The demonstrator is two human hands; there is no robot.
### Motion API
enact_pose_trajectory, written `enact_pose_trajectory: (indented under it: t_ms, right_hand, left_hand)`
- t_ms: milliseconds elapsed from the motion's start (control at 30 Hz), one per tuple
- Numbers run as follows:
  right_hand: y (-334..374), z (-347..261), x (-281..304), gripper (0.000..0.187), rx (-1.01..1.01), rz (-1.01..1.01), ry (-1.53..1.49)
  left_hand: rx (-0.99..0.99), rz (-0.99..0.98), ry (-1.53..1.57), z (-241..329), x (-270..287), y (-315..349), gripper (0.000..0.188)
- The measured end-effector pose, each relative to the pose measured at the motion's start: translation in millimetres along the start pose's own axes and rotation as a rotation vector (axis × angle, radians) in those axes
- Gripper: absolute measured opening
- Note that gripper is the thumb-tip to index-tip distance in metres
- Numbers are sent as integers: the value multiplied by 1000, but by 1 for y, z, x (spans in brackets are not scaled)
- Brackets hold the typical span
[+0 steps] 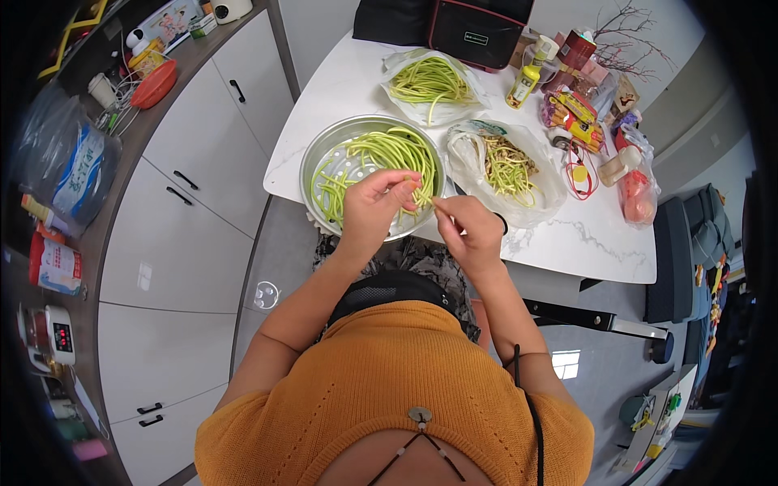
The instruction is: The person trims the ends off long green vegetables using scissors and places the prepared vegetables into a metal steamer tray.
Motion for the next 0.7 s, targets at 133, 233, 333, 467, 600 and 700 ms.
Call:
enact_pose_trajectory:
  t_ms: [133,233,333,467,600,700]
  right_hand:
    - [-1,10,7,18,-103,52,-102]
    - [-3,8,7,17,-106,11,-107]
    - [4,23,12,17,-218,-51,-106]
    - [20,67,31,16,-466,60,-264]
    - [20,109,66,21,-568,186,-154]
    - [15,122,85,30,-658,168,220]
  left_hand:
    - [72,25,180,-9,3,-1,21]
    - [131,102,398,-17,13,-6,21]
    - [143,161,554,-21,33,-15,21]
    - [123,226,674,-25,59,-20,19]
    - [161,265,756,-30,71,-20,19]
    - [189,251,780,-36,70,-20,19]
Point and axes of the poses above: each hand's wrist, its own y-axis away from the middle knuckle, its own x-axis out of the back of the hand, z = x × y, the point moved 8 cm from there along -y, towards the middle knuckle, and after that the axes turned 6 degrees about -y, right-handed, at the moved point
